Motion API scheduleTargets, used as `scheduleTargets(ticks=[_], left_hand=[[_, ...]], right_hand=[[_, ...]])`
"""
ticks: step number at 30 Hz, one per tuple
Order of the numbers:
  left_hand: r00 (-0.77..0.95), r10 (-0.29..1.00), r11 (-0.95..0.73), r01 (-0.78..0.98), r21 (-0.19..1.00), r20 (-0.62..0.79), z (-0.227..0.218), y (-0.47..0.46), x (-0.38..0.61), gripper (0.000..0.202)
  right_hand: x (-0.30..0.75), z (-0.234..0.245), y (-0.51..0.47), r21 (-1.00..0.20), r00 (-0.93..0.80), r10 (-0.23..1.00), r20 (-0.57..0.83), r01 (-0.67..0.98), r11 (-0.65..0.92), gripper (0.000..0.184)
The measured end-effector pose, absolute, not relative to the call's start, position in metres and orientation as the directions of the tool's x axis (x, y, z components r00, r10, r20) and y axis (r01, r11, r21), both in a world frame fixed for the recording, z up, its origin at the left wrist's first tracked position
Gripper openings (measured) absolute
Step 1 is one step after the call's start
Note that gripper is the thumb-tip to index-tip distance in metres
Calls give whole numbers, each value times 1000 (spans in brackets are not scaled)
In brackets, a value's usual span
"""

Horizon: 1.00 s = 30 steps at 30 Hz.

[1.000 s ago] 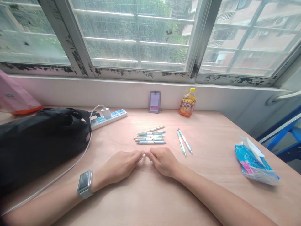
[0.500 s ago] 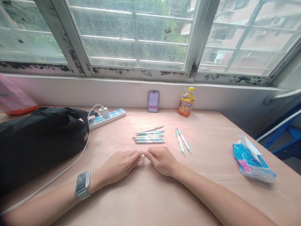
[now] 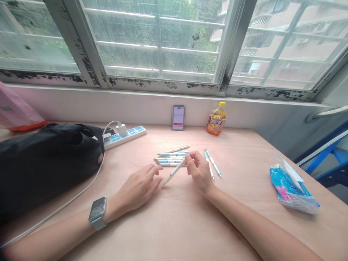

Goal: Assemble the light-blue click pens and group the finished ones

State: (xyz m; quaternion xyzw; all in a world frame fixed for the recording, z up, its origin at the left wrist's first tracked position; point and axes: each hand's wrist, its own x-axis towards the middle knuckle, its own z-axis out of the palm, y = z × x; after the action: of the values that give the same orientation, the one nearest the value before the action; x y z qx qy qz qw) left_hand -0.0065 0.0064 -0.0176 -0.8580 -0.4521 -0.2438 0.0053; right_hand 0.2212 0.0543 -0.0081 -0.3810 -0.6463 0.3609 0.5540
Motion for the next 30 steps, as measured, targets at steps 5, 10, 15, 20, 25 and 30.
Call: scheduleTargets(ticks=[5, 10, 15, 20, 25, 30], left_hand=[[473, 800, -569, 793, 217, 368, -15, 7, -6, 19], [353, 852, -466, 848, 253, 385, -21, 10, -8, 34], [299, 868, -435, 842, 317, 397, -30, 18, -13, 37], [280, 897, -413, 807, 422, 342, -29, 20, -14, 23], [261, 917, -383, 784, 488, 301, -27, 23, -15, 13], [261, 922, -379, 763, 523, 287, -27, 27, -16, 9]], right_hand=[[243, 4, 83, -943, 78, 940, 332, 65, 328, 39], [279, 9, 112, -602, -23, 921, 389, 750, 273, 36], [286, -1, 121, -221, -113, 942, 315, 957, 189, 32], [275, -9, 113, -163, -304, 863, 403, 904, 394, 23], [260, -6, 90, -108, -504, 682, 531, 758, 644, 15], [237, 0, 66, 130, -759, 550, 350, 621, 773, 13]])
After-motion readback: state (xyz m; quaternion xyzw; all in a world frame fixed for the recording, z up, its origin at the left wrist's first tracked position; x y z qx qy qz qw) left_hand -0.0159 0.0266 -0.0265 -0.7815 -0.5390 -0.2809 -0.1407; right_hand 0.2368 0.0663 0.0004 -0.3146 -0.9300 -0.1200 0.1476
